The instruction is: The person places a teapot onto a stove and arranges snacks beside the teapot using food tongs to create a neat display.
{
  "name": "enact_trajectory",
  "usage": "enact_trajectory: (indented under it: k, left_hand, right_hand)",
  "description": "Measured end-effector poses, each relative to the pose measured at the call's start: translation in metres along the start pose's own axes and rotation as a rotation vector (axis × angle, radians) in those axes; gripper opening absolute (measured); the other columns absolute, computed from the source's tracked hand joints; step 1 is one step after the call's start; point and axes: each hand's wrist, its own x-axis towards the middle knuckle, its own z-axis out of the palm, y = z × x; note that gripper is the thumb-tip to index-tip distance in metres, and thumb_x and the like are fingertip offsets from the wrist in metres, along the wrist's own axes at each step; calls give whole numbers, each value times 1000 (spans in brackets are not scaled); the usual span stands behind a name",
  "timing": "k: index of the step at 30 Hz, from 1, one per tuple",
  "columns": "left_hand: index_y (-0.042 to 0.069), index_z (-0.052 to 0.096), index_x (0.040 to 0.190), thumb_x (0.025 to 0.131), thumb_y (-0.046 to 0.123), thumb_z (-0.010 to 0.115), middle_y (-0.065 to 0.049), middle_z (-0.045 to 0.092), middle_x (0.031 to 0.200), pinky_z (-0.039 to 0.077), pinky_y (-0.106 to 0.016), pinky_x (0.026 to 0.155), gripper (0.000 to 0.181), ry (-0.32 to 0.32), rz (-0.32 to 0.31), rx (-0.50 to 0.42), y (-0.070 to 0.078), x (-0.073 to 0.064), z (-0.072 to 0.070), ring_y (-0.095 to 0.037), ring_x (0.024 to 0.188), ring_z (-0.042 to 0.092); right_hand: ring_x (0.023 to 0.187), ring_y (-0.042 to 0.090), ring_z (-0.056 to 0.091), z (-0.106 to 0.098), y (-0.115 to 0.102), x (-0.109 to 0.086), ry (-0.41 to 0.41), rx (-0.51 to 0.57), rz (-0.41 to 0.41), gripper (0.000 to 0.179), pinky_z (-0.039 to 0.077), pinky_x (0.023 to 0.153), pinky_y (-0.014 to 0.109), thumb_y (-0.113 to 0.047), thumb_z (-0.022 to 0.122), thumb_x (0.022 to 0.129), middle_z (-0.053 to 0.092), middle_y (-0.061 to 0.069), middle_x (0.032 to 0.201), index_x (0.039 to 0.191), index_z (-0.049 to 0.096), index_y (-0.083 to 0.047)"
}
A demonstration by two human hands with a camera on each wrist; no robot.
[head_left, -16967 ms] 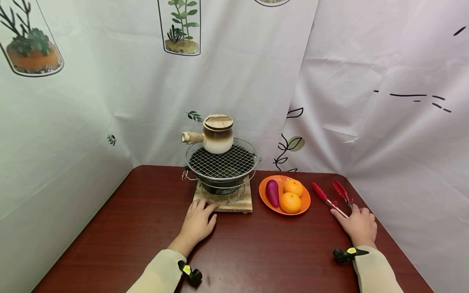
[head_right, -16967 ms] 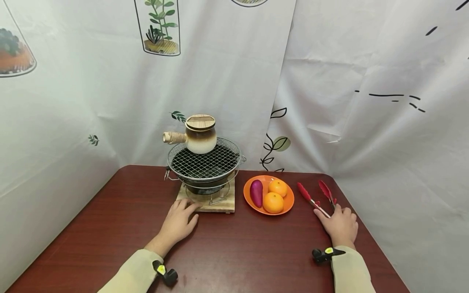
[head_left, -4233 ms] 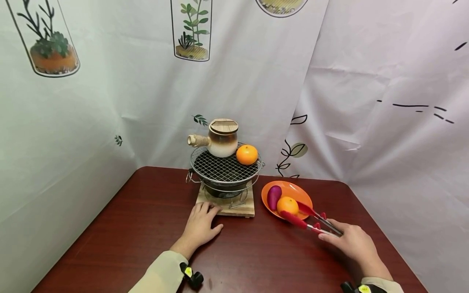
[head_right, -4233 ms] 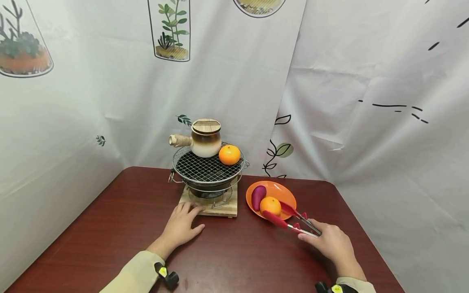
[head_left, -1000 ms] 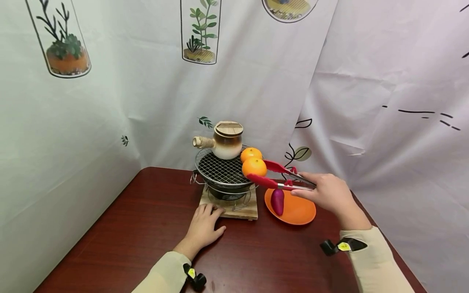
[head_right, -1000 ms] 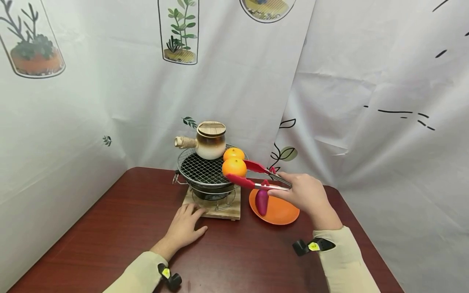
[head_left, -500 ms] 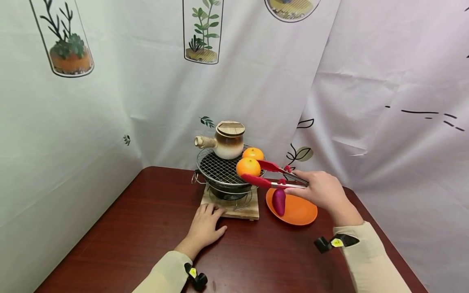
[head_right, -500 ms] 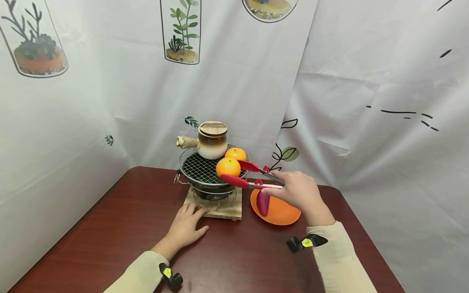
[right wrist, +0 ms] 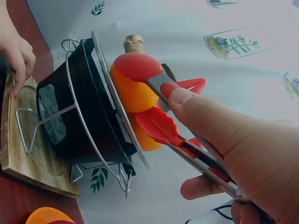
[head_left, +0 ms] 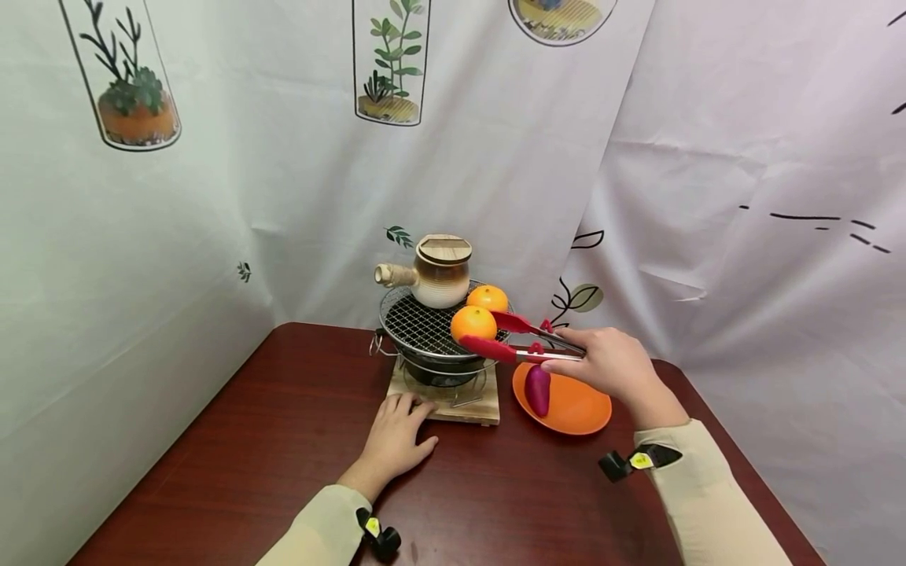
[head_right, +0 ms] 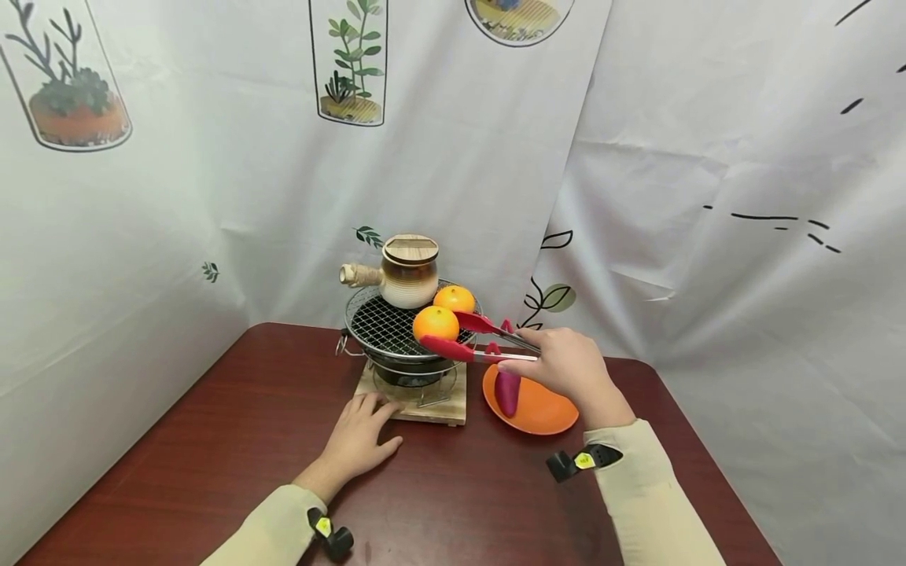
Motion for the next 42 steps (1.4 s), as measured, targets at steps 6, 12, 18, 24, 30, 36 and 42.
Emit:
enact_trajectory:
  k: [6,12,18,24,30,36,42]
  left_hand:
    - [19,68,122,79,37,81,-9,55,116,39,-53,100,48,24,14,4,1,0,1,-35,111,49]
    - [20,68,122,79,38,81,-9,55,116,39,-53,99,48,27,21,12,0,0,2,-35,111,49]
    - [21,68,122,80,38,80,-9,55,117,39,-53,101,48,3,12,5,2,1,0,-35,112,49]
    - [21,68,123,79,38,80,-9,55,117,39,-53,100,48,-2,10,5,1,0,1,-35,112,49]
    - [20,68,121,78,38,81,-9,55,116,39,-53,99,48,21,13,13,1,0,0,-35,111,49]
    - [19,68,121,78,37,81,-10,55,116,39,-53,100,48,24,15,17,1,-1,0,-36,111,49]
    - [19,68,121,79,37,81,-9,55,117,39,-53,101,48,15,9,9,1,-1,0,-36,112,49]
  right_hand:
    - [90,31,66,1,-3,1,-1,12,0,73,52,68,46,-69,72,79,74,15,112,135,68,-21]
    - [91,32,66,1,-4,1,-1,6,1,72,53,70,49,-67,73,80,73,15,113,134,68,-20]
    - [95,34,67,0,-3,-1,-6,-5,-3,75,54,73,51,-69,71,79,73,15,115,135,67,-19]
    - [92,35,67,-4,-4,-5,17,-20,-5,77,54,70,50,-71,71,79,74,15,112,135,68,-18]
    - [82,31,66,-14,-5,-9,60,-15,-5,77,51,61,44,-68,75,77,75,11,97,135,67,-18]
    - [84,33,66,-22,0,-15,99,-13,3,78,52,68,50,-68,75,77,74,12,96,137,65,-19]
    - [92,37,66,-26,12,-24,136,3,35,75,52,74,56,-65,75,79,73,18,108,137,65,-18]
